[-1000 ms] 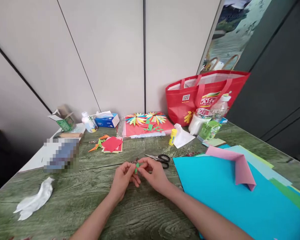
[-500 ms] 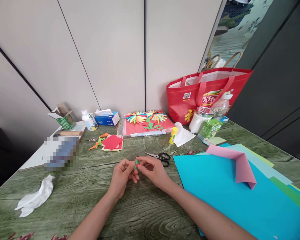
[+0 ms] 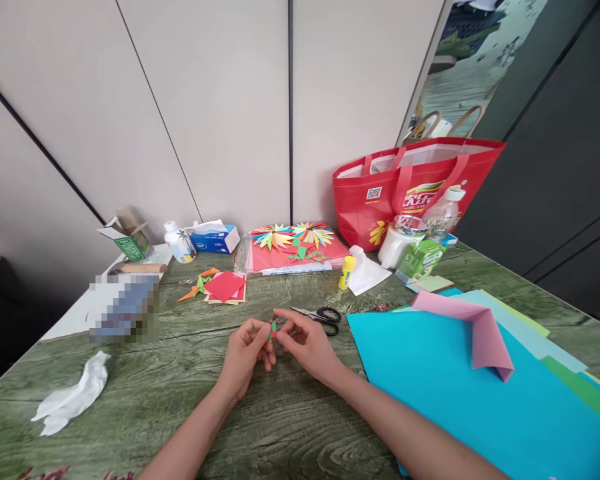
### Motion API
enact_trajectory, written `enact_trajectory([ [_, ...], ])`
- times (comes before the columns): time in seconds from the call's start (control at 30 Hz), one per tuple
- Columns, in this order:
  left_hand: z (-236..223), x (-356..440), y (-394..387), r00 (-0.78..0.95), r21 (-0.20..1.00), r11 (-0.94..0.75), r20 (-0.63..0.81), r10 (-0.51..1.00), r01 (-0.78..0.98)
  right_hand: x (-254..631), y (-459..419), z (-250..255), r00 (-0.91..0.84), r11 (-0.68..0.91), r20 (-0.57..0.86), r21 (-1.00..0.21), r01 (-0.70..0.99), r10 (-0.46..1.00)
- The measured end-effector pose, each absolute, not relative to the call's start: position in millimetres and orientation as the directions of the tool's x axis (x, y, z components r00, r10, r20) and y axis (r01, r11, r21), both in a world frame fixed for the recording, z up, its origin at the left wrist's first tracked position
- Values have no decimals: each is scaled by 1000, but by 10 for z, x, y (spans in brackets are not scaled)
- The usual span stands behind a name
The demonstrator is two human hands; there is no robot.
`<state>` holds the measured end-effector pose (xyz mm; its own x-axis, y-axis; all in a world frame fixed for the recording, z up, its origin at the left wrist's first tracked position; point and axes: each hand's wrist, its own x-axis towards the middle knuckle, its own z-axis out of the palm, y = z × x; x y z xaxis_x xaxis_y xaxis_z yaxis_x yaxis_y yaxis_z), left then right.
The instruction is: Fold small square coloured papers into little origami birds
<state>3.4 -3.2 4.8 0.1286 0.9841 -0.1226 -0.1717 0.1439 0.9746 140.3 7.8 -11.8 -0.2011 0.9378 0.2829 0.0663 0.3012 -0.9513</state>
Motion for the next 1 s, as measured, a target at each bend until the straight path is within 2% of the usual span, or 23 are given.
enact_trajectory([
  [0.13, 65, 27, -30, 120, 982, 132, -116, 986, -136, 1383, 85, -140, -250, 274, 269, -962, -14, 930],
  [0.27, 72, 38, -42, 152, 983, 135, -116, 981, -121, 1383, 105, -157, -258, 135, 168, -981, -138, 952],
  [0.4, 58, 44, -42, 169, 987, 131, -114, 979, -97, 1378, 113, -140, -265, 29, 75, -984, -177, 961],
  [0.6, 60, 27, -40, 151, 996, 2, -16, 988, 94, 1368, 90, -90, -314, -171, -80, -946, -276, 946],
  [0.67, 59, 39, -46, 147, 996, 6, -19, 989, 89, 1373, 97, -85, -307, -167, -74, -943, -289, 949],
  [0.87, 67, 56, -48, 139, 978, 142, -121, 983, -152, 1391, 129, -103, -269, -130, -37, -932, -339, 963],
  [1.0, 94, 43, -40, 128, 987, 122, -108, 986, -107, 1401, 122, -97, -248, -108, -17, -928, -357, 969],
])
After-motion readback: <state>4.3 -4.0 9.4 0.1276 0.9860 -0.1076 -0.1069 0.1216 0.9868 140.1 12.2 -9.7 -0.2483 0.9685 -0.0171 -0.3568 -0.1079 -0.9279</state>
